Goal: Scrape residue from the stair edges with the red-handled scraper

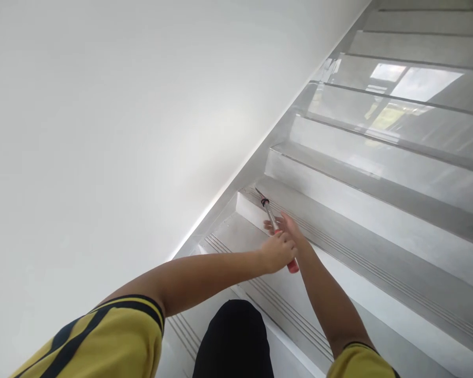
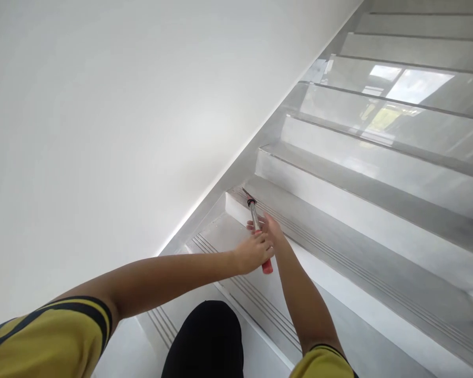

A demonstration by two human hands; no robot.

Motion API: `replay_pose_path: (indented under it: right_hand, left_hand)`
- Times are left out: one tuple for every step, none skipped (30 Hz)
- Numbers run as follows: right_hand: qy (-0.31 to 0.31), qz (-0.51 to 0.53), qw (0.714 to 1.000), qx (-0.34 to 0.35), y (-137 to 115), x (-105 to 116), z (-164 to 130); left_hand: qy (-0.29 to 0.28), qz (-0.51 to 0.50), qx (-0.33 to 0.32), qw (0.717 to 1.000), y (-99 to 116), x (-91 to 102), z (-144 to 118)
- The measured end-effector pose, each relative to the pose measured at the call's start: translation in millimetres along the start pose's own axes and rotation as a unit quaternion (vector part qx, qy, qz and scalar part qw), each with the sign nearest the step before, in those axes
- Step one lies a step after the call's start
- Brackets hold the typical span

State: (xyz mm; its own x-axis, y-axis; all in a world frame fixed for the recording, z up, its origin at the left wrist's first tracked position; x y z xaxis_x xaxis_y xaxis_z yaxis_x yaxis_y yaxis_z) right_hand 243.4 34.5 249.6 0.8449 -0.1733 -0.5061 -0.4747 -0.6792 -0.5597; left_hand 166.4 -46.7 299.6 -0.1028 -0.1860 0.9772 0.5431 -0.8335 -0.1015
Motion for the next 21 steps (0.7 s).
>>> replay_pose_path:
  right_hand:
    - [-0.021,-0.003,1.000,0.020,1,-1,6]
    - [-0.031,-0.048,0.996,0.073,0,-1,13]
    - [-0.031,-0.083,0.991,0.105,-2,1,19]
    - [-0.012,-0.133,0.982,0.135,-7,4,24]
    - [0.026,-0.196,0.966,0.165,-13,11,27]
    - [0.072,-0.271,0.940,0.192,-22,19,27]
    - [0.120,-0.355,0.903,0.210,-34,29,25]
    - [0.160,-0.440,0.857,0.217,-48,39,21]
    - [0.187,-0.520,0.805,0.217,-63,49,14]
    - [0.197,-0.590,0.755,0.208,-78,58,6]
    - [0.191,-0.645,0.711,0.202,-94,66,-3]
    - [0.183,-0.689,0.673,0.197,-109,73,-12]
    - [0.171,-0.724,0.641,0.188,-122,78,-21]
    - [0.162,-0.751,0.616,0.174,-133,81,-28]
    - [0.157,-0.772,0.597,0.151,-141,84,-34]
    - [0.151,-0.787,0.586,0.123,-147,84,-37]
    - [0.144,-0.796,0.580,0.099,-150,82,-37]
    - [0.133,-0.801,0.577,0.084,-150,76,-34]
    - [0.118,-0.806,0.574,0.081,-150,67,-27]
    - [0.102,-0.811,0.569,0.086,-149,55,-17]
    - [0.087,-0.816,0.562,0.098,-148,40,-4]
  left_hand:
    - [0.013,-0.002,-0.023,1.000,7,-6.0,-5]
    - [0.030,-0.008,-0.044,0.999,13,-10.2,-11]
    - [0.051,-0.019,-0.060,0.997,16,-12.5,-17]
    - [0.071,-0.034,-0.066,0.995,17,-13.2,-25]
    - [0.085,-0.056,-0.060,0.993,14,-12.7,-35]
    - [0.088,-0.082,-0.040,0.992,8,-11.8,-47]
    - [0.082,-0.112,-0.008,0.990,-1,-11.0,-61]
    - [0.066,-0.142,0.033,0.987,-12,-11.1,-79]
    - [0.043,-0.173,0.084,0.980,-24,-12.7,-99]
    - [0.022,-0.202,0.141,0.969,-38,-15.8,-123]
    - [0.000,-0.223,0.198,0.955,-50,-21.1,-150]
    - [-0.023,-0.231,0.257,0.938,-60,-28.7,-180]
    - [-0.044,-0.229,0.315,0.920,-68,-38.6,-212]
    - [-0.060,-0.224,0.369,0.900,-72,-50.5,-246]
    - [-0.077,-0.223,0.415,0.879,-72,-64.4,-279]
    - [-0.098,-0.236,0.448,0.857,-68,-80.3,-312]
    - [-0.118,-0.256,0.473,0.835,-60,-97.3,-343]
    - [-0.132,-0.274,0.494,0.814,-50,-114.0,-370]
    - [-0.142,-0.290,0.512,0.796,-39,-129.8,-394]
    - [-0.149,-0.300,0.533,0.777,-27,-144.0,-413]
    - [-0.150,-0.309,0.555,0.758,-16,-155.8,-426]
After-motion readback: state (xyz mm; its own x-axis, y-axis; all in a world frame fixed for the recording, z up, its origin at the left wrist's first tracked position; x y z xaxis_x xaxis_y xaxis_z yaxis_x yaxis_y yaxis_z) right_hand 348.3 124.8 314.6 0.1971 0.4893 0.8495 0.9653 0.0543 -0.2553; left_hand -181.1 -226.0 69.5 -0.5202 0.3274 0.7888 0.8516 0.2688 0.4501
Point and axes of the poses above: each hand's wrist, its own z-axis towards the middle knuckle, its own x-axis out of the back of the hand, y = z × x, the point moved 3 cm from there along z, towards the middle knuckle, and after that the axes turned 8 degrees about z, right-handed, at the moved point
